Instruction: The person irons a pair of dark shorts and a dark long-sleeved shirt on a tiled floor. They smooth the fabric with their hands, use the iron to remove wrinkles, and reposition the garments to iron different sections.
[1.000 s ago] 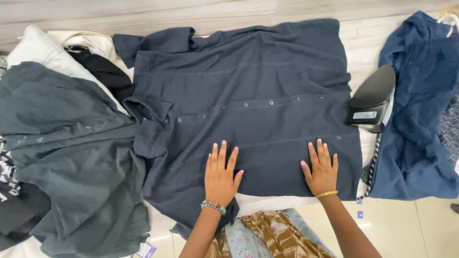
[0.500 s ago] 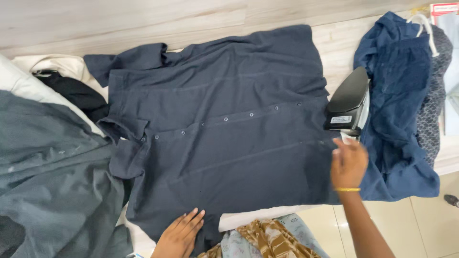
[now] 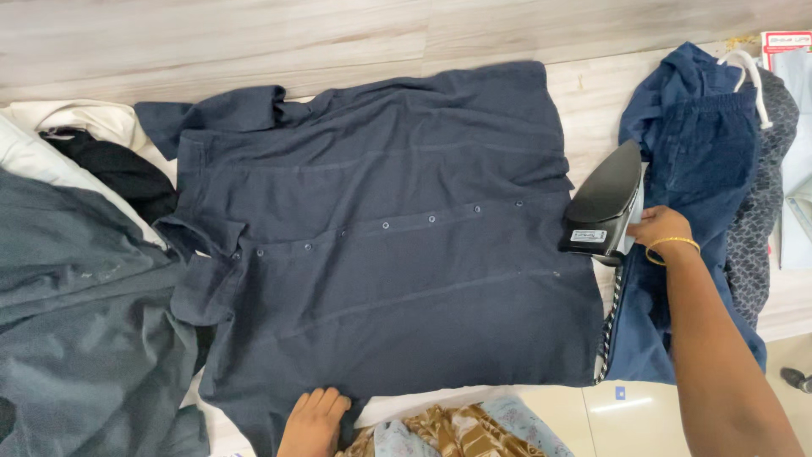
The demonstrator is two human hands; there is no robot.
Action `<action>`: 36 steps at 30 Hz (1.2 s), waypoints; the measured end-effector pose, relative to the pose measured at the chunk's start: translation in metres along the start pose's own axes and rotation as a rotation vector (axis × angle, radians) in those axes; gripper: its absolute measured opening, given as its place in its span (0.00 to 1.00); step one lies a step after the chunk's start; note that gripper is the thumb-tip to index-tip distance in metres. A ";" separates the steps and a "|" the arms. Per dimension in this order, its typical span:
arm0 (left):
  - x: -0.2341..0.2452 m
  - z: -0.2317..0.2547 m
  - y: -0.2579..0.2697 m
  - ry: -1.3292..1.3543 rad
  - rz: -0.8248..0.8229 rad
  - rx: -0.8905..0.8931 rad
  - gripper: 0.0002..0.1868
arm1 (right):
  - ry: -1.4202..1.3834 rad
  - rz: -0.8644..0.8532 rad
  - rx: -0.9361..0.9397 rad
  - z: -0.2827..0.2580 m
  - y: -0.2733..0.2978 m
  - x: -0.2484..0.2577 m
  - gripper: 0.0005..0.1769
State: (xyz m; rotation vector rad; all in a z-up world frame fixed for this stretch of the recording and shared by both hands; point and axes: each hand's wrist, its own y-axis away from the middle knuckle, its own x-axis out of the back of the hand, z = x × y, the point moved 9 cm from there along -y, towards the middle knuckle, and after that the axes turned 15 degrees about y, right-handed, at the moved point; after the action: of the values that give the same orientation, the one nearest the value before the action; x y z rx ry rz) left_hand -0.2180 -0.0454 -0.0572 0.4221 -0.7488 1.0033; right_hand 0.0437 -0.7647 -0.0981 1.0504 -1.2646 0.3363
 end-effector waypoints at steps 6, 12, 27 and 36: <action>-0.024 -0.029 -0.021 0.028 -0.133 0.192 0.02 | -0.499 0.008 0.138 -0.016 0.041 0.028 0.23; 0.003 0.017 -0.056 -0.010 -0.053 0.066 0.10 | -0.247 0.484 0.542 -0.147 0.239 0.094 0.41; 0.035 0.036 -0.064 -0.076 0.010 0.342 0.54 | 0.376 0.400 0.526 -0.320 0.316 -0.012 0.29; 0.035 0.032 -0.065 -0.132 -0.164 0.423 0.56 | 0.405 0.343 0.349 -0.203 0.361 -0.038 0.30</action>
State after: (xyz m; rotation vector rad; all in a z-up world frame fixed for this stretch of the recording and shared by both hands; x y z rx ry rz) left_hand -0.1614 -0.0769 -0.0087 0.9094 -0.6054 0.9842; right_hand -0.1051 -0.4044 0.0455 0.9869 -1.0319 1.0100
